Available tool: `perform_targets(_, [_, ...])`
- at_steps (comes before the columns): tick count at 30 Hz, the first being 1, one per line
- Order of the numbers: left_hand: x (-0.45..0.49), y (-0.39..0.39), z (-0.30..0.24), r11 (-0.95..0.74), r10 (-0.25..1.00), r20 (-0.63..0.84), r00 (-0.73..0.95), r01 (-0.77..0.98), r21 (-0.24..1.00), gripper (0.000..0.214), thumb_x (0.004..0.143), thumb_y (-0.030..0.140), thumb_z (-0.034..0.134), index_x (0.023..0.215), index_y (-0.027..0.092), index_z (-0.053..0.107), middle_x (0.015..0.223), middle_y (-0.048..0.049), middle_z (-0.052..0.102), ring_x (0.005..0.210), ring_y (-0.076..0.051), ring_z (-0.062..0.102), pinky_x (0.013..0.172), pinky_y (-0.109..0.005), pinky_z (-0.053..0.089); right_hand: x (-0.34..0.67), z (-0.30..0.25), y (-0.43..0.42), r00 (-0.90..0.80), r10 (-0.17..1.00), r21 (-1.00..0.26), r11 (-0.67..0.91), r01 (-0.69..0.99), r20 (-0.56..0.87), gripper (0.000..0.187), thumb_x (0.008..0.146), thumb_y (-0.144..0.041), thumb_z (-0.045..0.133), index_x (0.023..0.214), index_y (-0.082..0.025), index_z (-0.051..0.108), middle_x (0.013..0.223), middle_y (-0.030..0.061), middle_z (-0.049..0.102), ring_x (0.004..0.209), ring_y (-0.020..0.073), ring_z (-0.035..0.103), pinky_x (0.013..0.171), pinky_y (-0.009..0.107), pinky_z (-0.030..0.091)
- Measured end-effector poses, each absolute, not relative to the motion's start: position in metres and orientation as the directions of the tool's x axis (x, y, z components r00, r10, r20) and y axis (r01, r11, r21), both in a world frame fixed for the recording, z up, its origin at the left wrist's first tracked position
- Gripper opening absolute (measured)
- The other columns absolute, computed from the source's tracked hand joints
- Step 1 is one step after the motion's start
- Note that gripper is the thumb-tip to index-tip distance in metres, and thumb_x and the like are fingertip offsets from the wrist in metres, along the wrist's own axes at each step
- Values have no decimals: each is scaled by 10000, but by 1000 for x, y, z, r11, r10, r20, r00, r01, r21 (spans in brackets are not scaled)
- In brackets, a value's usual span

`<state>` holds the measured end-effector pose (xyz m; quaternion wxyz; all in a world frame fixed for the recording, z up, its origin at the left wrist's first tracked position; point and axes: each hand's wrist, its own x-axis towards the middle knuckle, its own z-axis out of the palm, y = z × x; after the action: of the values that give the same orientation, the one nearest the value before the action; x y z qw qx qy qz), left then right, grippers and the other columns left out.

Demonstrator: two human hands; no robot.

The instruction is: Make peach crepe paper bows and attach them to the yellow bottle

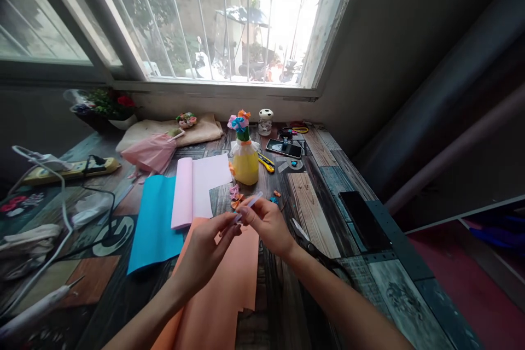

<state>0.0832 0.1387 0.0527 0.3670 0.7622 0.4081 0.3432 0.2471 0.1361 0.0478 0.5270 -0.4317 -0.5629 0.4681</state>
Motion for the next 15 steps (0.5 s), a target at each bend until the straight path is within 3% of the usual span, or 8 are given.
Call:
perform_targets(3, [53, 126, 65, -347, 889, 141, 436, 441, 827, 247, 958, 323, 433, 915, 210, 648, 744, -17, 700, 714, -170, 664, 651, -266, 485, 237, 41, 118, -98, 983, -987, 157, -12, 158, 263, 903, -438, 578, 934, -189, 656, 728, 8, 606, 679, 145, 589, 679, 277, 494])
perform_targets(7, [-21, 140, 83, -296, 951, 176, 253, 596, 747, 328, 938, 428, 440, 960, 197, 671, 882, -43, 712, 827, -186, 666, 734, -268, 489, 237, 27, 98, -78, 992, -994, 101, 45, 97, 267, 920, -436, 554, 941, -193, 662, 714, 5, 594, 709, 153, 583, 713, 273, 471])
perform_targets(10, [-95, 170, 85, -174, 972, 220, 81, 879, 444, 437, 909, 496, 421, 1000, 177, 705, 948, -88, 670, 860, -228, 636, 745, -304, 474, 243, 12, 85, -50, 998, -997, 38, 72, 35, 270, 917, -440, 556, 905, -193, 665, 710, 7, 597, 712, 159, 573, 705, 269, 460])
perform_targets(12, [-136, 190, 77, -45, 996, 88, 32, 988, 150, 446, 913, 450, 382, 1029, 165, 706, 977, -106, 669, 896, -239, 631, 783, -307, 465, 245, 2, 77, -18, 1000, -997, 1, 71, 0, 276, 909, -448, 564, 890, -191, 664, 711, 7, 600, 714, 162, 571, 703, 268, 456])
perform_targets(15, [-169, 210, 56, 18, 999, -29, -17, 999, 38, 405, 877, 384, 410, 815, 144, 730, 874, -144, 685, 856, -288, 642, 743, -339, 455, 244, -9, 67, 28, 998, -997, -57, 53, -56, 299, 887, -472, 587, 860, -184, 662, 697, 7, 597, 700, 162, 567, 689, 266, 455])
